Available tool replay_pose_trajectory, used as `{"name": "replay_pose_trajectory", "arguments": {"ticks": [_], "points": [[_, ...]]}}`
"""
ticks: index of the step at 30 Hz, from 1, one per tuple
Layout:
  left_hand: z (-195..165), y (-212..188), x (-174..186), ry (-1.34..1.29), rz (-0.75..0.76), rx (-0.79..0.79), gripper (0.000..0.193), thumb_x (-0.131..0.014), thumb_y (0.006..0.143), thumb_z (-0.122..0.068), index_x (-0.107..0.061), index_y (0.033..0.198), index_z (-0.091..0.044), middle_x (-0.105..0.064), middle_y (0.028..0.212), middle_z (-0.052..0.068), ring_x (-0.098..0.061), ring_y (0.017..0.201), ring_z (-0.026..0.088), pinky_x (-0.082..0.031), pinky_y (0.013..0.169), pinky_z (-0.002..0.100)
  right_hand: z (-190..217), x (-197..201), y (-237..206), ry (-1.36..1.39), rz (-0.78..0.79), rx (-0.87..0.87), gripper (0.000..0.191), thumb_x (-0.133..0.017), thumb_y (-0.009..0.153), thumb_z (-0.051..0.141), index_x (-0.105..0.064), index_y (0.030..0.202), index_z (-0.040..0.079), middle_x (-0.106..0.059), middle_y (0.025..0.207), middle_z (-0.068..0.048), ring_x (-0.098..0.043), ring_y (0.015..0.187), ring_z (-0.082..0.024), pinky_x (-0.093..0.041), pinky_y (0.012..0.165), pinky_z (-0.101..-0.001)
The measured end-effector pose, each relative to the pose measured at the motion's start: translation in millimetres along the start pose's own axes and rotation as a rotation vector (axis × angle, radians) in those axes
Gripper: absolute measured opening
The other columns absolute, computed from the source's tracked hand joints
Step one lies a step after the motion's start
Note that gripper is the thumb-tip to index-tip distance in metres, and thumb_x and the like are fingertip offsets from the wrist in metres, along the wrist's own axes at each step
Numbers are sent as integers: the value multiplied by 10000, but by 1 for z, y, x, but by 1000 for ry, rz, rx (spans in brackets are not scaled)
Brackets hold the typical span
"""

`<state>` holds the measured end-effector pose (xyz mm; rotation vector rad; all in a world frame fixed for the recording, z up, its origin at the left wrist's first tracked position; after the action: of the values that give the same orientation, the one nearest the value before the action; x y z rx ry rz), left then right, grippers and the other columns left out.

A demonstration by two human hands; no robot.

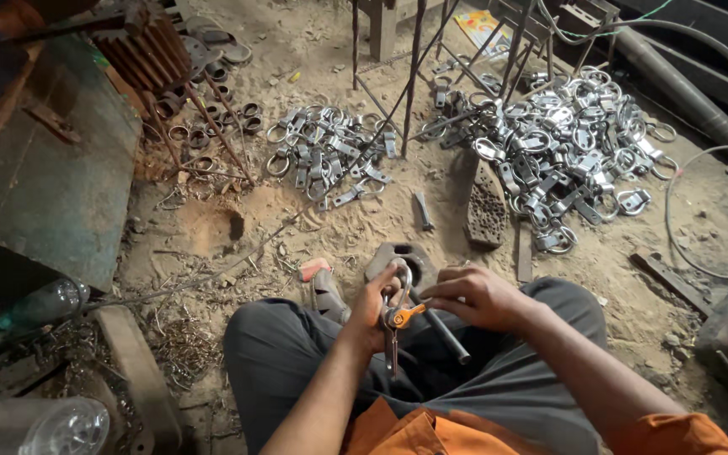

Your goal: The person sits on the floor and assembles metal hardware components by hand. They pick up a circular metal piece and a flat bracket, fit them together, and use a wrench to tighten the connection. The person repeats this process with multiple components, placing the finished assemblies into a pile.

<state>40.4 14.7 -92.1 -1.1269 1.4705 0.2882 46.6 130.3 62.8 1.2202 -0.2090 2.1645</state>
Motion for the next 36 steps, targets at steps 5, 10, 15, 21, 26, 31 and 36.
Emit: {"name": "replay_pose_trajectory", "arguments": {"ticks": [5,10,15,21,26,31,36], "points": [[2,-1,-1,-28,16,2,424,-631,991,-431,-469,681,-191,-412,510,-21,-412,365,122,-361,348,260,-13,-5,-3,-21,39,-54,207,-683,928,225,-776,1003,55,-704,858,-138,-689,822,-341,-525,717,-445],[-22,1,3,-41,22,-305,463,-610,1035,-421,-415,682,-191,-390,534,-21,-359,420,99,-322,393,257,-25,-28,-9,-27,-89,-171,221,-673,933,276,-741,939,66,-721,851,-145,-694,805,-339,-533,702,-446],[-38,0,13,-231,-53,-447,450,-556,997,-449,-373,668,-201,-358,547,-18,-359,472,148,-370,476,337,-40,-74,-23,107,-56,-583,288,-648,950,334,-702,961,52,-662,726,-187,-660,664,-340,-488,632,-436],[-41,-6,18,-239,-117,-532,433,-575,1004,-450,-381,707,-202,-383,595,-17,-394,552,140,-370,525,316,-33,-84,-15,168,-159,-543,375,-728,866,382,-669,977,29,-614,643,-196,-597,564,-348,-465,549,-452],[-36,-7,22,-162,-199,-561,451,-549,1004,-499,-410,709,-188,-389,584,-1,-407,540,134,-353,519,304,-37,-92,-19,55,-195,-613,404,-669,955,408,-659,869,14,-579,648,-196,-556,577,-321,-442,571,-444],[-41,-9,30,-30,-268,-724,534,-542,1033,-514,-367,635,-204,-334,568,-55,-293,460,86,-232,426,277,-43,-111,-29,263,-233,-668,429,-572,991,423,-642,847,25,-565,627,-152,-515,564,-226,-451,562,-411],[-50,-17,39,195,-503,-864,503,-528,1041,-438,-449,646,-137,-375,601,-37,-351,553,86,-309,527,277,-52,-131,-28,551,-221,-755,534,-535,1048,463,-592,766,14,-431,602,-41,-389,586,-131,-363,524,-350]]}}
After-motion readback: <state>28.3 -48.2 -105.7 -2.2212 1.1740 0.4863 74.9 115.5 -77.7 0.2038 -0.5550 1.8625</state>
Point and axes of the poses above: each hand's wrist, its own y-axis towards the middle knuckle, its own x-axis out of the back of the hand, z = x × y, the point moved 7 cm from there along y, towards the middle knuckle
